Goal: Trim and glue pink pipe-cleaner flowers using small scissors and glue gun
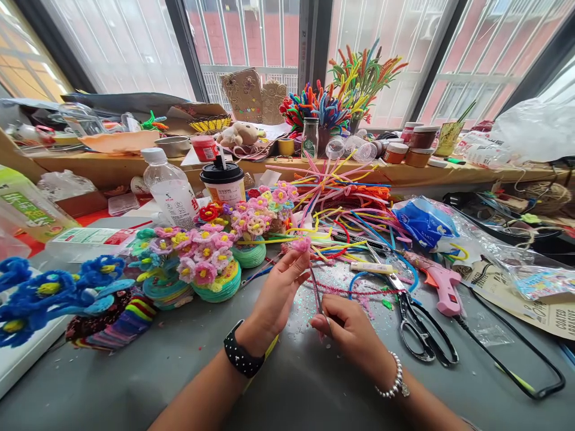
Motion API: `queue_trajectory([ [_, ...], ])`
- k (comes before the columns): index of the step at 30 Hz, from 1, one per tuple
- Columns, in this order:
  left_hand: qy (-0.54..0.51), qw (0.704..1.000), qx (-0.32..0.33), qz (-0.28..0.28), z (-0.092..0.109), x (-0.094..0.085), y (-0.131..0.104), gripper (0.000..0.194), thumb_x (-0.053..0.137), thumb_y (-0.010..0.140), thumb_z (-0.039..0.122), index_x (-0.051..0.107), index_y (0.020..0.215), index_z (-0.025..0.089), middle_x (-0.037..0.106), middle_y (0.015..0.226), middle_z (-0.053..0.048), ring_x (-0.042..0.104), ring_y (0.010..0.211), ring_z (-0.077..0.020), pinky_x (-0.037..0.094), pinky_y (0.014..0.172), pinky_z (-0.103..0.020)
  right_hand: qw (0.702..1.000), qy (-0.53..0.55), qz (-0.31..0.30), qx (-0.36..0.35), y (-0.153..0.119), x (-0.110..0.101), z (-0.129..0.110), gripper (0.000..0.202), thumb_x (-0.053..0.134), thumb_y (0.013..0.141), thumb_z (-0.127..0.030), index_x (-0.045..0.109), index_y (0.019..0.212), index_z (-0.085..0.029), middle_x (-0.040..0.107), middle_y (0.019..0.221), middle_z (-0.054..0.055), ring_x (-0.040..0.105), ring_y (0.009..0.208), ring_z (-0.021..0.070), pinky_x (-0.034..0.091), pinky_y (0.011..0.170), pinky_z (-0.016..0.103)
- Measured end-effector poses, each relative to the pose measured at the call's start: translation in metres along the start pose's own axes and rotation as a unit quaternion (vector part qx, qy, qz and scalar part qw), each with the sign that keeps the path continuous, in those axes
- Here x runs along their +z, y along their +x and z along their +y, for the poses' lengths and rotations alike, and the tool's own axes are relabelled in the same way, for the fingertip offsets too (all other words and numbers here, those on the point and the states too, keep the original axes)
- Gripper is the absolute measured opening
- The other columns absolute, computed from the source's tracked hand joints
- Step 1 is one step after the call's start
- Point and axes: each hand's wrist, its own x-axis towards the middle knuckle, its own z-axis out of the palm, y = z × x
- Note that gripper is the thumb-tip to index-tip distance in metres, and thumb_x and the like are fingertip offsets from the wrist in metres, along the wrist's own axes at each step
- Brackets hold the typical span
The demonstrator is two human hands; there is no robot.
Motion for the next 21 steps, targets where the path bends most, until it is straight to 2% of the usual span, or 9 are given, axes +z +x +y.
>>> queue_trajectory([
  [9, -0.017, 1.0, 0.005, 0.006, -0.0012, 0.0007, -0.0009, 0.015, 0.071, 0.058, 0.025, 0.065, 0.071, 0.018, 0.061, 0.076, 0.002, 0.051, 0.072, -0.0081, 0.036, 0.069, -0.022, 1.0, -0.01, 0.005, 0.009, -0.001, 0.0002, -0.001, 0.055, 0.034, 0.076, -0.063, 0.037, 0.046, -0.017, 0.042, 0.049, -0.002, 0.039, 0.047, 0.0097, 0.029, 0.047, 0.022],
  [15, -0.022, 1.0, 0.003, -0.009, -0.001, 0.0017, -0.0035, 0.013, 0.07, 0.06, 0.024, 0.065, 0.07, 0.017, 0.06, 0.075, 0.001, 0.051, 0.07, -0.0081, 0.037, 0.068, -0.022, 0.999, 0.02, -0.041, 0.004, -0.0013, 0.0015, -0.0014, 0.061, 0.022, 0.072, -0.071, 0.041, 0.051, -0.017, 0.046, 0.054, 0.0, 0.04, 0.051, 0.0113, 0.032, 0.05, 0.024],
  [21, -0.015, 1.0, -0.008, -0.012, 0.0001, 0.0015, -0.0031, 0.011, 0.069, 0.062, 0.023, 0.065, 0.07, 0.017, 0.059, 0.076, 0.001, 0.05, 0.072, -0.0082, 0.037, 0.068, -0.022, 0.999, 0.007, -0.049, -0.001, -0.002, 0.0009, -0.0024, 0.063, 0.018, 0.07, -0.074, 0.04, 0.054, -0.017, 0.044, 0.059, 0.001, 0.039, 0.055, 0.0125, 0.032, 0.052, 0.025],
])
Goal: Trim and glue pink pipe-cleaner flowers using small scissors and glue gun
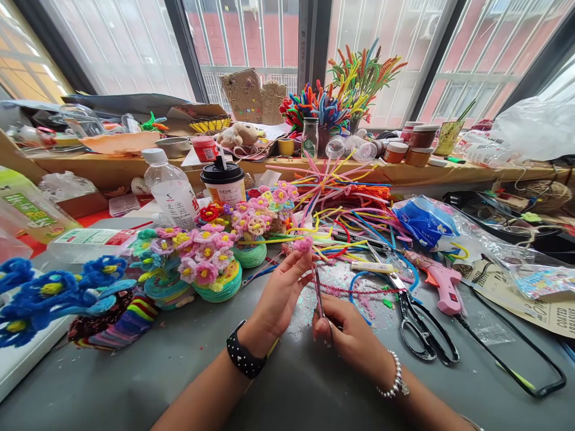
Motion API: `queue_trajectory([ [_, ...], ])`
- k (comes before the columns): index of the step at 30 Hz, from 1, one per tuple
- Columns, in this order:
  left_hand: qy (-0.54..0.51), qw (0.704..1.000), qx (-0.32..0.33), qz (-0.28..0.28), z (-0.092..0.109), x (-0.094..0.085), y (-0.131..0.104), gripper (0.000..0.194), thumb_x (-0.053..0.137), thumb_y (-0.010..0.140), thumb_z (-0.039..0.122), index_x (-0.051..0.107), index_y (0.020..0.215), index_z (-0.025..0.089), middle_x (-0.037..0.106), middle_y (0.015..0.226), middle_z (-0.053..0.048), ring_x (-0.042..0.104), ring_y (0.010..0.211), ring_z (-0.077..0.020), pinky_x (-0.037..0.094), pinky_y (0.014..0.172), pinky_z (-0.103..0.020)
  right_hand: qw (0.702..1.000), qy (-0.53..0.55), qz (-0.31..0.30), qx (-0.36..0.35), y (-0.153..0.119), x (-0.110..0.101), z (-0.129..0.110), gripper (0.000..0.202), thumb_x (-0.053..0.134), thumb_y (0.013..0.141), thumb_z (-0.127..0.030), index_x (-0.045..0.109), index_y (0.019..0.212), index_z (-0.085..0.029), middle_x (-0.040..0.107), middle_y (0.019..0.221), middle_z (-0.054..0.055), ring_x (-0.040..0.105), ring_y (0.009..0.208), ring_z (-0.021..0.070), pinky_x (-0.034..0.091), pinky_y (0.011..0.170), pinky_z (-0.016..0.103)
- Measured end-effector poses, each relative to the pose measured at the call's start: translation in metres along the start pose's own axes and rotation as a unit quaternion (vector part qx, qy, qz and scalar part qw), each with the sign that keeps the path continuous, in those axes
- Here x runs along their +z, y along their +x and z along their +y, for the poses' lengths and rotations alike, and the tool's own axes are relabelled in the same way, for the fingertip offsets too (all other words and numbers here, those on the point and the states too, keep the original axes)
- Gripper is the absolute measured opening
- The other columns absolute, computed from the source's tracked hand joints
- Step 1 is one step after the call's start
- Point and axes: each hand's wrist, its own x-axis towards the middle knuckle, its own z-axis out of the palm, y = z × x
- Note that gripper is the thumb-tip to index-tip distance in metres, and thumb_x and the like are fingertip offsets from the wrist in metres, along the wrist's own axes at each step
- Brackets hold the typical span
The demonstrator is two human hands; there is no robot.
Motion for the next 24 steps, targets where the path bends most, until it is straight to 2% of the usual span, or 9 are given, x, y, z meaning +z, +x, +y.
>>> queue_trajectory([
  [8, 0.004, 1.0, -0.007, -0.006, -0.0004, 0.0002, -0.0005, 0.012, 0.068, 0.063, 0.022, 0.065, 0.074, 0.017, 0.059, 0.078, 0.001, 0.05, 0.072, -0.0077, 0.037, 0.071, -0.022, 1.0, -0.02, -0.015, 0.014, 0.0, 0.0018, 0.003, 0.061, 0.02, 0.069, -0.074, 0.04, 0.059, -0.017, 0.045, 0.059, 0.001, 0.039, 0.056, 0.0125, 0.032, 0.053, 0.025],
  [17, -0.003, 1.0, -0.001, 0.004, 0.0011, 0.0019, -0.0014, 0.013, 0.071, 0.059, 0.023, 0.064, 0.067, 0.016, 0.059, 0.075, 0.001, 0.051, 0.071, -0.0086, 0.036, 0.069, -0.022, 0.997, -0.047, 0.054, 0.009, -0.0004, 0.002, 0.0038, 0.052, 0.038, 0.073, -0.064, 0.029, 0.049, -0.019, 0.039, 0.047, -0.004, 0.032, 0.045, 0.0082, 0.025, 0.045, 0.021],
  [24, -0.002, 1.0, 0.004, 0.008, 0.0012, 0.0031, -0.0012, 0.012, 0.07, 0.06, 0.023, 0.064, 0.067, 0.016, 0.059, 0.074, 0.001, 0.051, 0.07, -0.008, 0.036, 0.068, -0.021, 0.998, -0.03, 0.047, 0.007, -0.0005, 0.0029, 0.0026, 0.052, 0.033, 0.076, -0.063, 0.033, 0.05, -0.018, 0.045, 0.049, -0.002, 0.038, 0.047, 0.0091, 0.028, 0.047, 0.021],
])
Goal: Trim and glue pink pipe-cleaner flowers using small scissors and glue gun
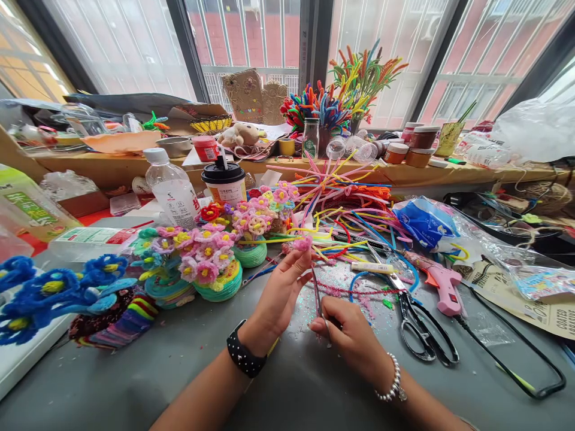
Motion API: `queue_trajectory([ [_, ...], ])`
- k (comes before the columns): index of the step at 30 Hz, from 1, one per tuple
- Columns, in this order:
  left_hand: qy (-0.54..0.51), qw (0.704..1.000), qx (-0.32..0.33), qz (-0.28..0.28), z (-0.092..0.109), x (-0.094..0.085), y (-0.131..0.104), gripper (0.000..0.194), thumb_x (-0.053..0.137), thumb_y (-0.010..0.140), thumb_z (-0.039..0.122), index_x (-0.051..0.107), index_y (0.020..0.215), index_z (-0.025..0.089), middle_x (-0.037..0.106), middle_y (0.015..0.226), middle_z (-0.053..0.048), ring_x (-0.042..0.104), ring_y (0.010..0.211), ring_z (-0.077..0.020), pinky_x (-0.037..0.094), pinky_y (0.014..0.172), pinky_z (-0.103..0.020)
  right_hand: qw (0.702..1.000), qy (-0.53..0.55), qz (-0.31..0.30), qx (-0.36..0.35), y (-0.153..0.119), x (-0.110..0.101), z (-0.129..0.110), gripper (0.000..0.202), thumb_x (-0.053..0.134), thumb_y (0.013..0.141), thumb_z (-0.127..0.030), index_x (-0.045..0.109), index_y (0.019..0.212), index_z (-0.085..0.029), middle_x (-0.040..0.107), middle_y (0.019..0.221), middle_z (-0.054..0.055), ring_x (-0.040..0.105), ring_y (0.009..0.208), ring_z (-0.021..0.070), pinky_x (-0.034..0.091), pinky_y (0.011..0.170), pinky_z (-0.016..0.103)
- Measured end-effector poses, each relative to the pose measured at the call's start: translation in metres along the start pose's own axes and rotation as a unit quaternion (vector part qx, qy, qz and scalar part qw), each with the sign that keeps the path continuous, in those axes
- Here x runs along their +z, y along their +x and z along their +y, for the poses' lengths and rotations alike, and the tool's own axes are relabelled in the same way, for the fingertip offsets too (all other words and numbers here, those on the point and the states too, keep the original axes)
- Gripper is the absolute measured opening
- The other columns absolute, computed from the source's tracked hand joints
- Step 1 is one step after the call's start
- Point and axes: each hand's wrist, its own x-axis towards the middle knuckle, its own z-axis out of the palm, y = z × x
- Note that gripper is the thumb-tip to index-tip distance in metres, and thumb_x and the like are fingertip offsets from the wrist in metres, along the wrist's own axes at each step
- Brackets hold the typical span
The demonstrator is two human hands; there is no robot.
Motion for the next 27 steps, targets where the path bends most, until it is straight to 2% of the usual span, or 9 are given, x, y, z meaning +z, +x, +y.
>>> queue_trajectory([
  [4, 0.001, 1.0, -0.004, 0.001, 0.0, 0.0005, -0.0006, 0.013, 0.071, 0.059, 0.023, 0.064, 0.067, 0.016, 0.059, 0.074, 0.001, 0.051, 0.071, -0.0081, 0.036, 0.069, -0.021, 1.0, 0.002, -0.028, -0.003, -0.0004, -0.0004, -0.0011, 0.058, 0.026, 0.074, -0.069, 0.039, 0.051, -0.017, 0.045, 0.051, -0.001, 0.038, 0.049, 0.0099, 0.03, 0.047, 0.022],
  [12, 0.016, 1.0, -0.001, 0.006, -0.0015, 0.0005, 0.0007, 0.013, 0.07, 0.06, 0.024, 0.064, 0.069, 0.016, 0.059, 0.075, 0.001, 0.05, 0.071, -0.0088, 0.036, 0.068, -0.022, 0.998, 0.018, -0.057, 0.002, -0.0003, -0.0017, -0.0035, 0.062, 0.02, 0.071, -0.072, 0.042, 0.054, -0.017, 0.048, 0.052, 0.001, 0.041, 0.05, 0.0114, 0.033, 0.049, 0.023],
  [18, 0.009, 1.0, -0.001, 0.007, -0.0015, 0.0014, -0.0001, 0.014, 0.07, 0.06, 0.023, 0.065, 0.07, 0.016, 0.06, 0.074, 0.0, 0.051, 0.071, -0.0095, 0.035, 0.069, -0.023, 0.999, 0.013, -0.04, -0.002, 0.0003, -0.0023, -0.0043, 0.061, 0.018, 0.073, -0.071, 0.04, 0.052, -0.018, 0.049, 0.052, 0.001, 0.043, 0.05, 0.0111, 0.033, 0.048, 0.023],
  [27, 0.016, 1.0, 0.003, 0.007, -0.0024, -0.0015, 0.0003, 0.01, 0.068, 0.063, 0.023, 0.065, 0.071, 0.018, 0.06, 0.077, 0.001, 0.051, 0.074, -0.0086, 0.036, 0.07, -0.022, 1.0, 0.015, -0.005, 0.016, 0.0018, -0.0016, 0.0016, 0.051, 0.033, 0.077, -0.062, 0.037, 0.05, -0.018, 0.049, 0.05, -0.001, 0.043, 0.048, 0.0104, 0.032, 0.048, 0.022],
])
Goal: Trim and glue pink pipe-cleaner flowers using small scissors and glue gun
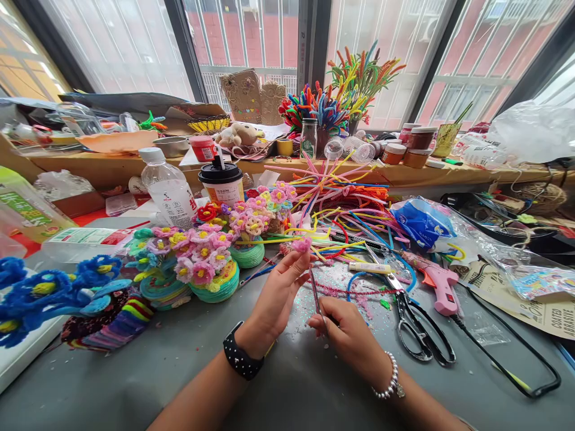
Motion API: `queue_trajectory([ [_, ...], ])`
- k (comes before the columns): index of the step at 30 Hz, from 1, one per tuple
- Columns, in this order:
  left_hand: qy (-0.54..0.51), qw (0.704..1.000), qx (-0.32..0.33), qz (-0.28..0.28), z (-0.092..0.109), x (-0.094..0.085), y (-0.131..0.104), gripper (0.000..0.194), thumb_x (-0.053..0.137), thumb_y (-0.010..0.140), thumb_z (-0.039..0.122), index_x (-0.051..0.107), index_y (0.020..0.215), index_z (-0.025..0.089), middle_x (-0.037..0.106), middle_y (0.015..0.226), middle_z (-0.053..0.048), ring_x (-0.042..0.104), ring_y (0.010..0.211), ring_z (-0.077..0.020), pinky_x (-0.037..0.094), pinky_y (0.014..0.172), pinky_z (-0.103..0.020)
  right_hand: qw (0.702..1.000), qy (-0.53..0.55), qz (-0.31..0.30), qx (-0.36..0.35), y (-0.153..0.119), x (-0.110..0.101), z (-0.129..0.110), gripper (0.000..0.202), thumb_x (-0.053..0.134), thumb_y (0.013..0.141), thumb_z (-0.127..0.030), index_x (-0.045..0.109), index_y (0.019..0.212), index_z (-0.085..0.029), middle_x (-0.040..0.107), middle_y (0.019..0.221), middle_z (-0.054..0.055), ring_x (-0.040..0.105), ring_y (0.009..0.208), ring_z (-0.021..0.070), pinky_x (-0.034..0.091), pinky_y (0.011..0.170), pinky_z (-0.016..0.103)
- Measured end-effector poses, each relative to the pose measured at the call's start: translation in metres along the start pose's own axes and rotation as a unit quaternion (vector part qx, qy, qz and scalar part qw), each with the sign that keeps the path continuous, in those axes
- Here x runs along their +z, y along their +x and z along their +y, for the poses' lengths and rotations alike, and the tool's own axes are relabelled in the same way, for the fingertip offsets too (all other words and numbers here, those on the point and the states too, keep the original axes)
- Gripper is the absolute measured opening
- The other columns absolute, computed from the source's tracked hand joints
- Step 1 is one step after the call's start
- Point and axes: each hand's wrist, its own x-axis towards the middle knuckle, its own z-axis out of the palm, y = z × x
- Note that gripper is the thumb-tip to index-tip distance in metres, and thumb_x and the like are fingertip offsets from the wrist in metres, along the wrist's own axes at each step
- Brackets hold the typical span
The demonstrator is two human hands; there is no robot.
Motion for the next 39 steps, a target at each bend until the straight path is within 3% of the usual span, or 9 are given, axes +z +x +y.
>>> queue_trajectory([
  [11, -0.063, 0.994, -0.076, 0.048, 0.001, -0.004, 0.006, 0.006, 0.064, 0.068, 0.021, 0.06, 0.069, 0.016, 0.058, 0.068, 0.003, 0.052, 0.058, -0.0055, 0.04, 0.059, -0.02, 0.998, 0.045, 0.011, 0.041, 0.0, -0.003, -0.005, 0.053, 0.038, 0.075, -0.061, 0.048, 0.051, -0.015, 0.043, 0.048, -0.002, 0.035, 0.047, 0.008, 0.028, 0.044, 0.021],
  [16, -0.059, 0.996, -0.06, 0.042, 0.0, -0.001, 0.005, 0.007, 0.065, 0.066, 0.019, 0.062, 0.072, 0.016, 0.058, 0.067, 0.003, 0.052, 0.057, -0.0053, 0.04, 0.058, -0.019, 0.99, 0.12, -0.003, 0.077, 0.002, -0.005, -0.005, 0.046, 0.049, 0.069, -0.057, 0.045, 0.051, -0.015, 0.036, 0.048, -0.005, 0.03, 0.048, 0.0073, 0.025, 0.043, 0.02],
  [22, -0.042, 0.998, -0.037, 0.028, -0.001, -0.004, 0.005, 0.012, 0.069, 0.061, 0.019, 0.063, 0.072, 0.016, 0.059, 0.068, 0.003, 0.051, 0.06, -0.0044, 0.039, 0.058, -0.018, 0.977, 0.177, -0.036, 0.113, 0.003, -0.005, -0.005, 0.04, 0.058, 0.064, -0.053, 0.055, 0.062, -0.013, 0.041, 0.051, -0.003, 0.033, 0.049, 0.008, 0.026, 0.044, 0.021],
  [31, 0.002, 0.999, -0.032, -0.013, -0.002, -0.004, 0.003, 0.01, 0.068, 0.063, 0.019, 0.067, 0.072, 0.015, 0.062, 0.073, 0.001, 0.053, 0.063, -0.0048, 0.04, 0.062, -0.017, 0.975, 0.186, 0.045, 0.112, 0.002, -0.011, -0.003, 0.034, 0.058, 0.068, -0.048, 0.054, 0.064, -0.014, 0.042, 0.054, -0.003, 0.034, 0.052, 0.0083, 0.03, 0.048, 0.021],
  [35, 0.0, 1.0, -0.025, -0.016, -0.001, -0.004, 0.003, 0.009, 0.068, 0.063, 0.017, 0.068, 0.071, 0.015, 0.064, 0.07, 0.001, 0.053, 0.062, -0.0047, 0.041, 0.064, -0.016, 0.975, 0.19, 0.044, 0.109, 0.002, -0.014, -0.003, 0.039, 0.054, 0.07, -0.052, 0.054, 0.066, -0.014, 0.038, 0.054, -0.004, 0.031, 0.05, 0.0075, 0.028, 0.047, 0.02],
  [39, -0.007, 0.999, -0.021, -0.027, 0.001, -0.004, 0.004, 0.009, 0.068, 0.063, 0.018, 0.068, 0.071, 0.014, 0.064, 0.069, 0.001, 0.053, 0.061, -0.0043, 0.041, 0.06, -0.015, 0.976, 0.201, 0.011, 0.084, 0.002, -0.011, 0.004, 0.054, 0.038, 0.072, -0.066, 0.052, 0.066, -0.014, 0.032, 0.05, -0.005, 0.028, 0.046, 0.0073, 0.023, 0.043, 0.02],
])
